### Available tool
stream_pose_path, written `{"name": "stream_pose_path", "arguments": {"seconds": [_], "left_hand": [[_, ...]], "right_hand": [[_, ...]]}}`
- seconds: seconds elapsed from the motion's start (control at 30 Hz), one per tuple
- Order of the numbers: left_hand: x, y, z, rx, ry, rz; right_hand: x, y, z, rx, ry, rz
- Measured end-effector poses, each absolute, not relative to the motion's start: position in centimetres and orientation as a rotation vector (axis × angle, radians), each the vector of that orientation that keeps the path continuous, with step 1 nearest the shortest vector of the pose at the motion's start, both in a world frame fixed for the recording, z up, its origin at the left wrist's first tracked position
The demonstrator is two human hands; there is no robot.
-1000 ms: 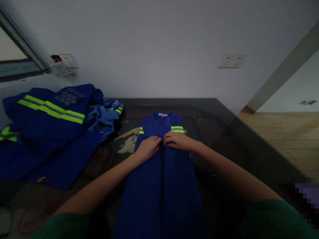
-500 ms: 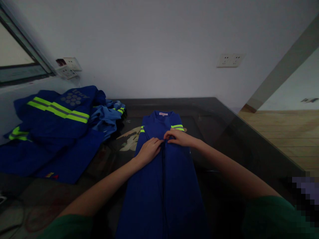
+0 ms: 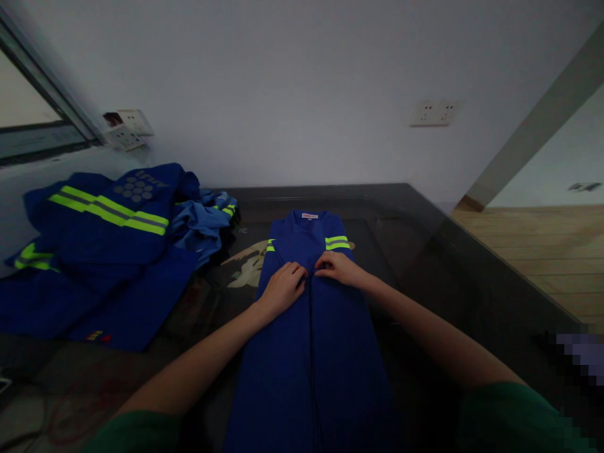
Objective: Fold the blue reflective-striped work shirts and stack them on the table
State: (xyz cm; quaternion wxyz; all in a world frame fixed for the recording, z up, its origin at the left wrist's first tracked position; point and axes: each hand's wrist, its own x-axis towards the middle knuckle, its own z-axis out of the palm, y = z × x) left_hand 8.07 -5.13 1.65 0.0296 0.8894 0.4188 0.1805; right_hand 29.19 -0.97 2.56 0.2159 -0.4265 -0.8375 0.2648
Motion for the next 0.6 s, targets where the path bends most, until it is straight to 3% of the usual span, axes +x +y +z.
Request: {"name": "stream_pose_path", "arguments": {"seconds": [0.6], "left_hand": [[7.2, -5.6, 2.1, 2.749, 1.206, 0.559]], "right_hand": [[28.5, -1.1, 2.4, -1.228, -2.201, 0.876]]}}
